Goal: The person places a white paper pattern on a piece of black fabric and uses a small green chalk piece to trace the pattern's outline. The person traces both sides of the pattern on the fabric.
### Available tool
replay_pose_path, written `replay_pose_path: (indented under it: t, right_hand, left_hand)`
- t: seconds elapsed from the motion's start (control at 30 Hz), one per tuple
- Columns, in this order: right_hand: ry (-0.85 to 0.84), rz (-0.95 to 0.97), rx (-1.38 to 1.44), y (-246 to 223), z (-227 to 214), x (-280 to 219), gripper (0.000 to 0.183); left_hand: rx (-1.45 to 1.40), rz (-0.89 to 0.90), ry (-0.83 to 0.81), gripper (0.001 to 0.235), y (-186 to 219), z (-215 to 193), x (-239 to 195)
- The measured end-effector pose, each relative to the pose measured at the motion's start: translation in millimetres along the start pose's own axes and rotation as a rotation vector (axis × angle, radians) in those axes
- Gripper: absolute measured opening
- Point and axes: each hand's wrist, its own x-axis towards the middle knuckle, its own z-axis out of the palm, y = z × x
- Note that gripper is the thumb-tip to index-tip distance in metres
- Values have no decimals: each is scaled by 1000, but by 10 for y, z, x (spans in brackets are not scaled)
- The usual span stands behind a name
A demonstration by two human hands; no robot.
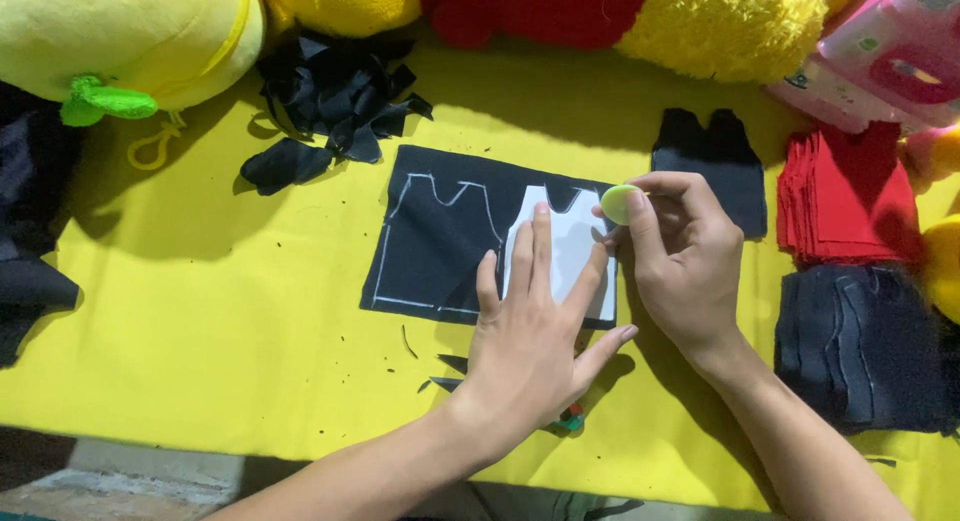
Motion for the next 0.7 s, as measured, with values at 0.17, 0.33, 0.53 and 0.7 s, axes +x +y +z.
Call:
replay_pose_path:
  t: [0.17,0.33,0.53,0.7]
  right_hand:
    - [10,-73,-40,63,10,30,20]
    - [-20,-141,-103,114,35,70,18]
    - [-12,-116,-130,78,52,90,17]
    - [-19,-101,-109,96,62,105,18]
  left_hand:
    - [17,2,11,83,8,-10,2]
    - [23,-4,34,78,19,-16,1]
    - [51,5,7,80,18,-16,-1]
    - [50,40,-8,83,-1,-13,-4]
